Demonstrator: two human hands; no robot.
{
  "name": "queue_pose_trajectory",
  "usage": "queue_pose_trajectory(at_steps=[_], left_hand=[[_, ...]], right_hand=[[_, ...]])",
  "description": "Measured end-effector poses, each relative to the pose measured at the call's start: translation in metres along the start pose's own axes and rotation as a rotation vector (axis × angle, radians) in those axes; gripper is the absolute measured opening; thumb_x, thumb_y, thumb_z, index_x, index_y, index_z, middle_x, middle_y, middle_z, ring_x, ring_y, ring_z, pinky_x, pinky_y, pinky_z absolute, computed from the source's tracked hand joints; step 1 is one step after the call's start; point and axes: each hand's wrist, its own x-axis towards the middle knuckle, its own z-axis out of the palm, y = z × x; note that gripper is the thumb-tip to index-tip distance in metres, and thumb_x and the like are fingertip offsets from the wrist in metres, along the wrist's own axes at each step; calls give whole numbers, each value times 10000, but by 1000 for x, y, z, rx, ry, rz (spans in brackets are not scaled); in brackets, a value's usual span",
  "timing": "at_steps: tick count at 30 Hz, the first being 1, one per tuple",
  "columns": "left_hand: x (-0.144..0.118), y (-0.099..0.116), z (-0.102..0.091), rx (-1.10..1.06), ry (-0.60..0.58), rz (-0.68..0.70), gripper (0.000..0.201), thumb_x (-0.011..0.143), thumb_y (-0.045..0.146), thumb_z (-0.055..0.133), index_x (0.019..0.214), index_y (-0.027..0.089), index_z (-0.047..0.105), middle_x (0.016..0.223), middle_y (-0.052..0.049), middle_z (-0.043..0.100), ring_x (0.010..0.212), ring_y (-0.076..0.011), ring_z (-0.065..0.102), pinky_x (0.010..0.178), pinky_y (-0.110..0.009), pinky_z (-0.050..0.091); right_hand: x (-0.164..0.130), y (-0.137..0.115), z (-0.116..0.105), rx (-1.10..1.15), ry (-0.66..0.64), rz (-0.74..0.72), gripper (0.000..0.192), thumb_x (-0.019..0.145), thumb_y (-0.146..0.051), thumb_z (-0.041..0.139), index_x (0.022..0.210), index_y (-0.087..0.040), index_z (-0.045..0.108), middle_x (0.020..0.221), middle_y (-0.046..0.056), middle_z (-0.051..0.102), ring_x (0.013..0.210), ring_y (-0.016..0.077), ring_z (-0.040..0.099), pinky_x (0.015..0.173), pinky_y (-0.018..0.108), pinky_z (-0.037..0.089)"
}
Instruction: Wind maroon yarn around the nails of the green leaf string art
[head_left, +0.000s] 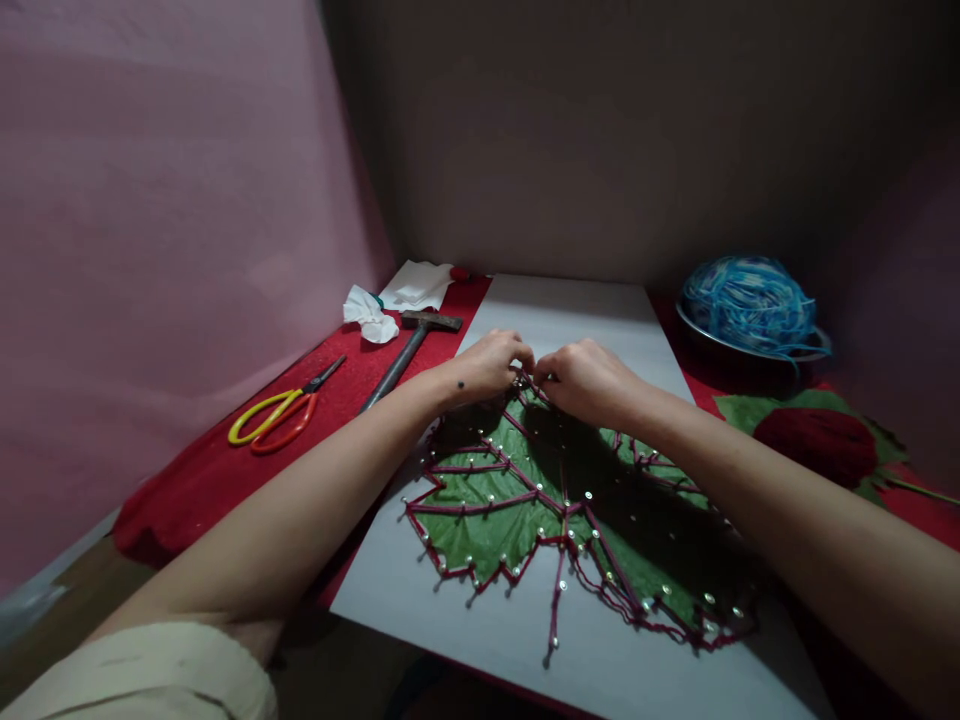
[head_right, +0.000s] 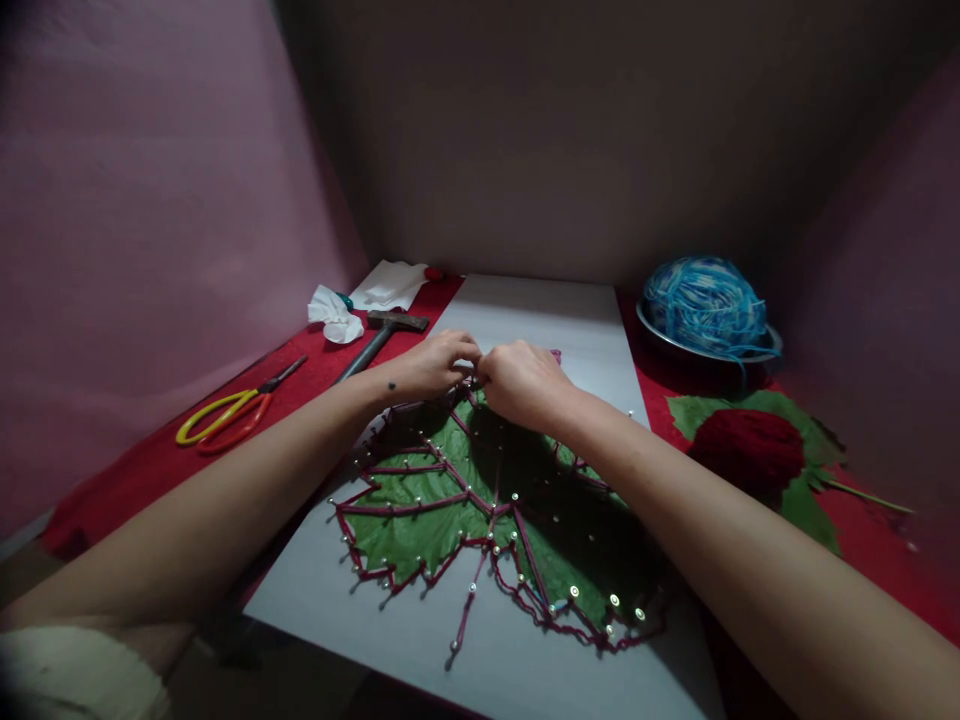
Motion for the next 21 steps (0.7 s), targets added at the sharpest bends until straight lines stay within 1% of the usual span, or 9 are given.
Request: queue_pose_trajectory(at_steps=[3,7,9,11,15,18,21], left_hand=[[-5,4,1,40,-6,47,282,777,62,488,903,176,713,1035,-84,601,1026,-205,499,917,-322,394],[-9,7,2,77,-23,105,307,793,59,468,920,195,713,1090,-73,588,1047,-204,467,944,-320,369],[-10,7,3,85,-29,119,308,796,61,464,921,193,713,1092,-71,592,1020,-199,468,947,-317,363],[-10,6,5,85,-36,126,325,799,59,453,928,200,715,1094,-60,598,990,-190,472,944,-313,361],[-10,3,6,80,-49,132,367,811,63,425,944,237,719,1123,-37,597,1000,-185,472,946,-315,362],[-10,3,4,82,-60,137,404,785,41,415,945,246,724,1155,-33,590,1037,-182,475,968,-318,355],[-9,4,3,91,-85,144,441,750,12,402,951,230,729,1178,-36,591,1058,-174,482,982,-301,340]], right_hand=[[-8,0,1,-16,-19,-24,276,725,-140,496,794,-226,749,749,80,699,657,173,566,577,288,292],[-14,5,2,-5,-44,-32,262,726,-159,494,756,-218,748,708,77,682,653,172,551,589,287,303],[-13,8,-1,28,-51,1,263,716,-156,503,758,-226,753,695,60,679,646,160,546,594,272,322],[-9,10,-3,75,-49,71,276,710,-150,508,788,-227,761,663,41,669,612,140,539,576,251,338],[1,13,-6,151,-65,207,241,702,-172,547,799,-182,768,573,23,631,537,119,519,509,229,336],[4,14,-3,154,-66,246,211,677,-174,570,752,-171,766,544,31,619,520,123,508,492,237,329],[6,11,1,112,-25,239,225,670,-158,555,746,-185,765,596,60,648,568,147,525,521,262,333]])
